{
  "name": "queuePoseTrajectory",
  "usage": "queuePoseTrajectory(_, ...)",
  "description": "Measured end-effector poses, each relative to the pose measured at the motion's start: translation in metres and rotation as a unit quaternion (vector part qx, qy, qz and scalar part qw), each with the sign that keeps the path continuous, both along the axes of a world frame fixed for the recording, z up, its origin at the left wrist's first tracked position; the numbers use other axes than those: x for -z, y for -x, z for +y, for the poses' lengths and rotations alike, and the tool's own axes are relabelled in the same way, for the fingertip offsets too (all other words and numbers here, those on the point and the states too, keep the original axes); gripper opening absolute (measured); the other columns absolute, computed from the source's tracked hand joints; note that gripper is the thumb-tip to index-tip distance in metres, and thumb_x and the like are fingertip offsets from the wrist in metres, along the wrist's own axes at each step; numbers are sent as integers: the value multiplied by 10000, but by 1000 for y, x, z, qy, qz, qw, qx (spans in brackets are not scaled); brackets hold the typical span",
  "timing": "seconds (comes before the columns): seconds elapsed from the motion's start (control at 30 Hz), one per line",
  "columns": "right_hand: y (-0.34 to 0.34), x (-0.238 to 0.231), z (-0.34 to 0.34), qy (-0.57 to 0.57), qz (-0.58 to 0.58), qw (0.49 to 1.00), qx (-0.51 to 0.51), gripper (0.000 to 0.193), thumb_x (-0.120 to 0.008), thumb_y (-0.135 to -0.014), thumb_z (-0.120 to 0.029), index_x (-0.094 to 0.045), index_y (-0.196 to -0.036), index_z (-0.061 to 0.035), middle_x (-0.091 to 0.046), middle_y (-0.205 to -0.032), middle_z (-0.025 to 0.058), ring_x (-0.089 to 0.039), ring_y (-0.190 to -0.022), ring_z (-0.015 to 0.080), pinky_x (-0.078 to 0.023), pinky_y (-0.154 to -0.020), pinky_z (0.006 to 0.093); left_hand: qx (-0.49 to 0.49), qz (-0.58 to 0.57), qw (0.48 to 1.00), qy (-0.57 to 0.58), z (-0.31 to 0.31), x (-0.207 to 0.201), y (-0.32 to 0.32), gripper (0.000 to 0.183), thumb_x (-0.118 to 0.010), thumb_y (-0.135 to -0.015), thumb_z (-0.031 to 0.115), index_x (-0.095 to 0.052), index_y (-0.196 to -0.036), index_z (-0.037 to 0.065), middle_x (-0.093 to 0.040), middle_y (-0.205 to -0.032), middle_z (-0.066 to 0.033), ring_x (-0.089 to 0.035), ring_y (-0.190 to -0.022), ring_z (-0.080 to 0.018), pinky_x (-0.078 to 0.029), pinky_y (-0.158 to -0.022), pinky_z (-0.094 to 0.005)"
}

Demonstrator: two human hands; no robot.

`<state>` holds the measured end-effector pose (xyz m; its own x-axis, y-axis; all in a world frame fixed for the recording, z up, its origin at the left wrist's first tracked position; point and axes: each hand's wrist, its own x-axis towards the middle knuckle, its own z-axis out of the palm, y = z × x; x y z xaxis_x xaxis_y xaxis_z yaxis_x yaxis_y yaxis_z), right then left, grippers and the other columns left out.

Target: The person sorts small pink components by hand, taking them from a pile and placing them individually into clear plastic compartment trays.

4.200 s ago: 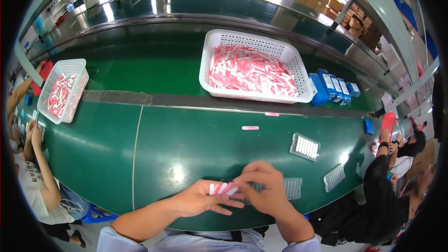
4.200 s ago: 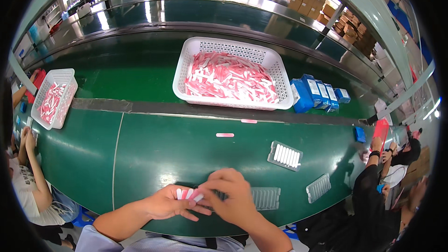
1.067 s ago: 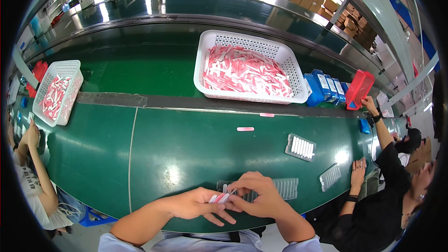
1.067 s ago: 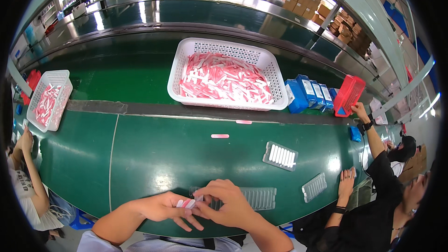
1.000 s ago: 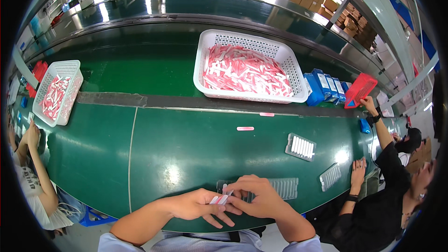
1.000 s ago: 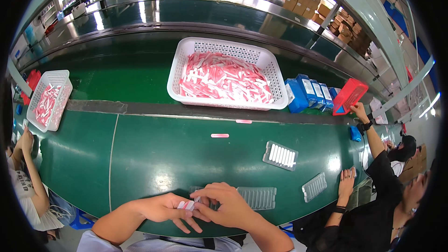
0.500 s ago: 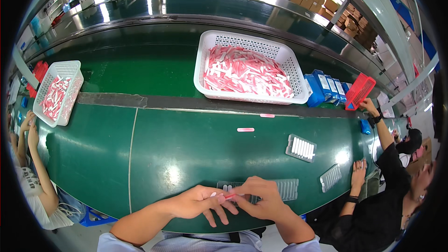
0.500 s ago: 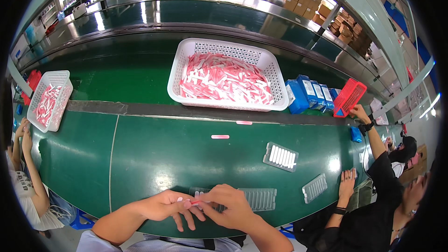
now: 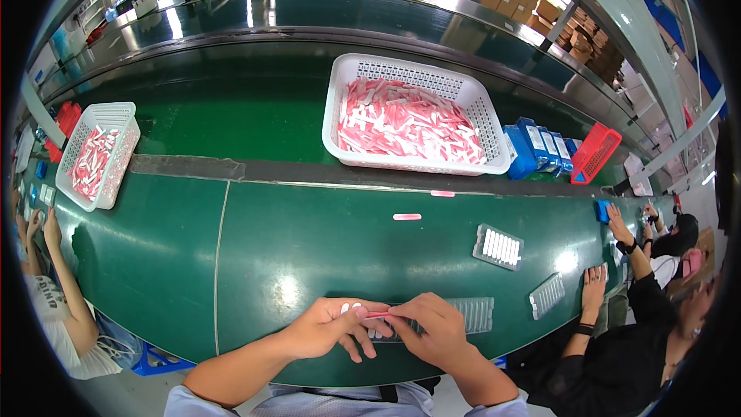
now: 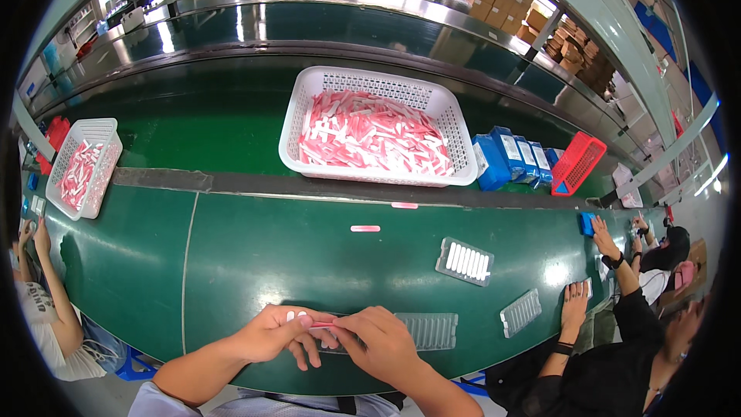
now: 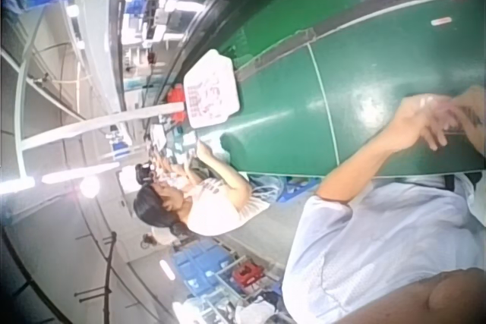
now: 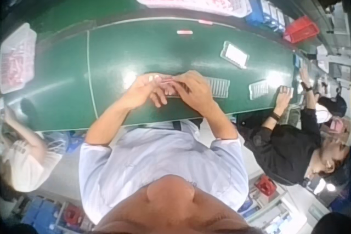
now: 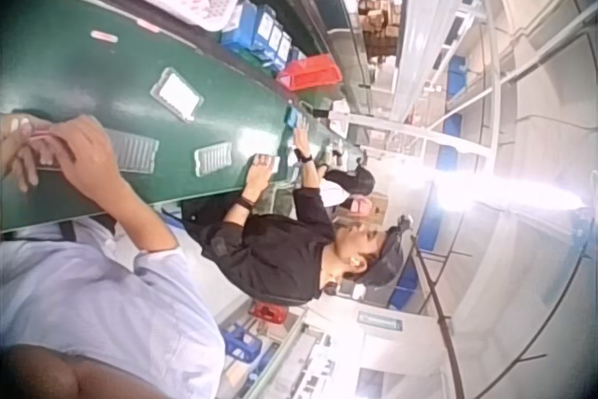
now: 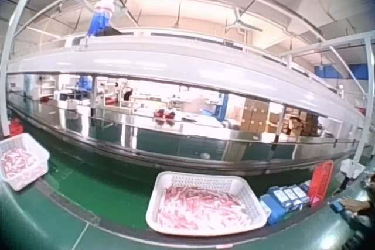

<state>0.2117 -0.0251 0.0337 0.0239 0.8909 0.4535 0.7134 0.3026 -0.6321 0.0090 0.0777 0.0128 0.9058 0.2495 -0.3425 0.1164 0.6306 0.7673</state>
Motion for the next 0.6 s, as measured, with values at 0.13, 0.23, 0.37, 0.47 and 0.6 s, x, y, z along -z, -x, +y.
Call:
queuePoseTrajectory(0.13,0,3,-3,28,41,999,21,142,-796,-804,-15,-714,-917,-40,-716,-814,86,-677,-691,244,-536,-618,322,-27,-3,999,-30,-3,5,1,448,-364,-1125,264,-494,-1461,-3,-689,-1212,-195,-737,-867,-227,-625,-697,-316)
queuePoseTrajectory(0.23,-7,-3,-4,87,99,991,37,112,-770,-833,-20,-715,-930,-30,-720,-826,90,-691,-703,236,-548,-631,320,-58,-1,997,-41,-3,4,0,438,-370,-1123,234,-483,-1465,-15,-693,-1202,-196,-738,-854,-223,-621,-675,-306)
queuePoseTrajectory(0.37,-12,-5,-5,160,199,967,-26,102,-767,-856,-32,-739,-951,-7,-747,-841,94,-699,-693,160,-547,-644,286,-61,-11,997,-50,-7,3,0,418,-396,-1116,200,-490,-1454,-28,-700,-1179,-192,-736,-842,-207,-618,-661,-294)
queuePoseTrajectory(0.47,-18,-5,-8,212,256,943,-35,105,-760,-876,-35,-748,-973,4,-749,-826,82,-677,-687,108,-529,-637,259,-58,-7,996,-61,-6,2,0,402,-415,-1109,181,-510,-1437,-31,-709,-1148,-180,-735,-823,-196,-617,-658,-292)
queuePoseTrajectory(0.6,-30,-6,-12,196,272,942,-2,99,-757,-883,-31,-746,-973,12,-741,-790,70,-652,-676,84,-509,-630,237,-116,10,989,-92,-7,-1,-2,349,-459,-1079,115,-587,-1346,-69,-736,-1028,-214,-739,-725,-219,-618,-604,-297)
